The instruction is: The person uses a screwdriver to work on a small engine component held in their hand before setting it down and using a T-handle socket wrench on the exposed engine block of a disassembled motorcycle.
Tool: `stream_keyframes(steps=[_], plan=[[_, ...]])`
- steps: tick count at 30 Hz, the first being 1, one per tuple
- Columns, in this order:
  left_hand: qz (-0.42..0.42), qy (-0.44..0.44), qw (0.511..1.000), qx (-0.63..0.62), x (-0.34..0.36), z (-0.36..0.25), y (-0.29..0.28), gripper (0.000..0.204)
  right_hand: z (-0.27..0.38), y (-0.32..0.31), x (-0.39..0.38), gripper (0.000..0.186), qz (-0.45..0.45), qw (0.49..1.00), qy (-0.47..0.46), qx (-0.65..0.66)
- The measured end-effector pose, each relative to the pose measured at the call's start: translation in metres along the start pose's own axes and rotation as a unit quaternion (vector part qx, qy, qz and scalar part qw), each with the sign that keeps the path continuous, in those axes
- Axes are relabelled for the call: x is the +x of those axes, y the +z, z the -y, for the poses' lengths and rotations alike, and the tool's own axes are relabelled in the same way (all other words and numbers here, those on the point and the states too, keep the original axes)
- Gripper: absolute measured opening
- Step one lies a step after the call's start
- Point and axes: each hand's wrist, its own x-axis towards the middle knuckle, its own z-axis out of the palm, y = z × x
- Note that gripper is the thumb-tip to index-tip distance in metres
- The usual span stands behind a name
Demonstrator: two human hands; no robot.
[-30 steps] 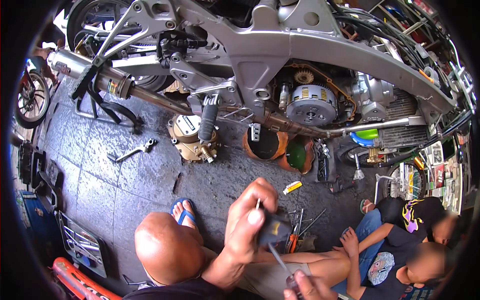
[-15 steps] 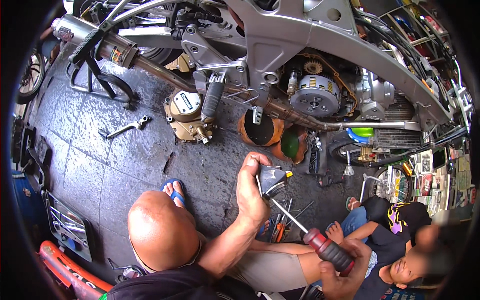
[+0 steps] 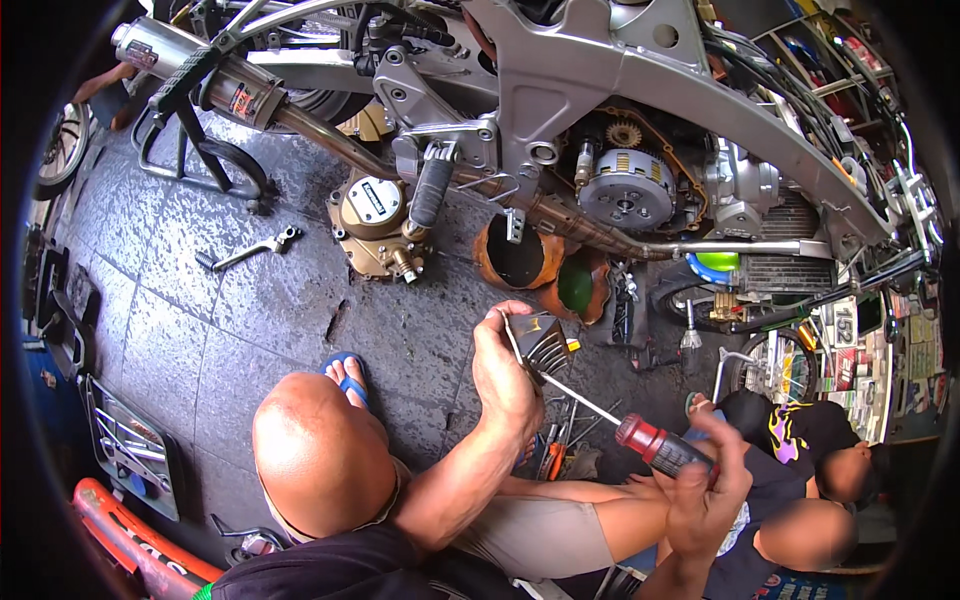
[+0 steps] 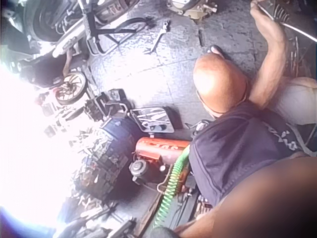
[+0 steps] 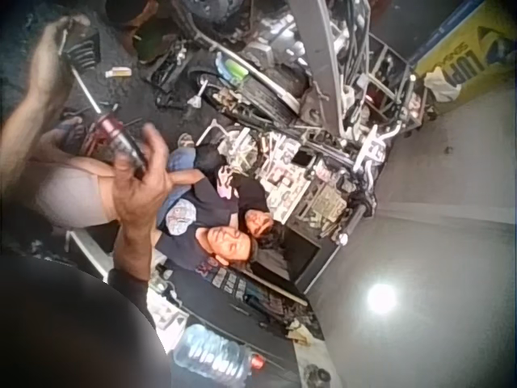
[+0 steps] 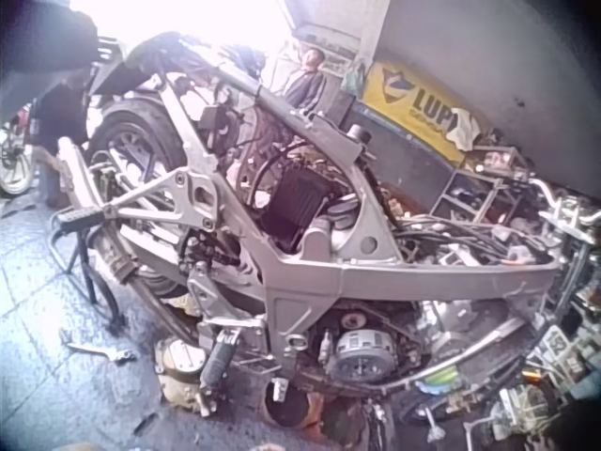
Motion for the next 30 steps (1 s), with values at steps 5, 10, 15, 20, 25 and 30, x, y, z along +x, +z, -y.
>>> stream_keyframes(steps=[5, 10, 15, 20, 25, 30], plan=[[0.010, -0.024, 0.998, 0.062, 0.000, 0.002, 0.007, 0.039, 0.003, 0.004, 0.011, 0.034, -0.003, 0.983, -0.163, -0.081], [0.035, -0.085, 0.994, 0.063, 0.016, 0.001, -0.006, 0.042, 0.017, 0.016, -0.006, 0.044, 0.035, 0.998, 0.023, -0.057], [0.039, -0.113, 0.993, -0.018, 0.019, 0.000, -0.006, 0.042, 0.006, 0.023, -0.025, 0.042, -0.016, 0.999, 0.037, -0.014], [0.030, -0.075, 0.997, -0.019, 0.019, -0.004, -0.006, 0.041, -0.003, 0.025, -0.027, 0.042, -0.015, 0.997, -0.025, -0.073], [0.022, -0.061, 0.998, -0.016, 0.017, -0.004, -0.004, 0.042, 0.000, 0.024, -0.025, 0.042, -0.010, 0.997, -0.015, -0.075], [0.049, -0.050, 0.997, -0.017, 0.017, -0.004, -0.006, 0.042, 0.001, 0.024, -0.025, 0.042, -0.010, 0.997, -0.018, -0.072]])
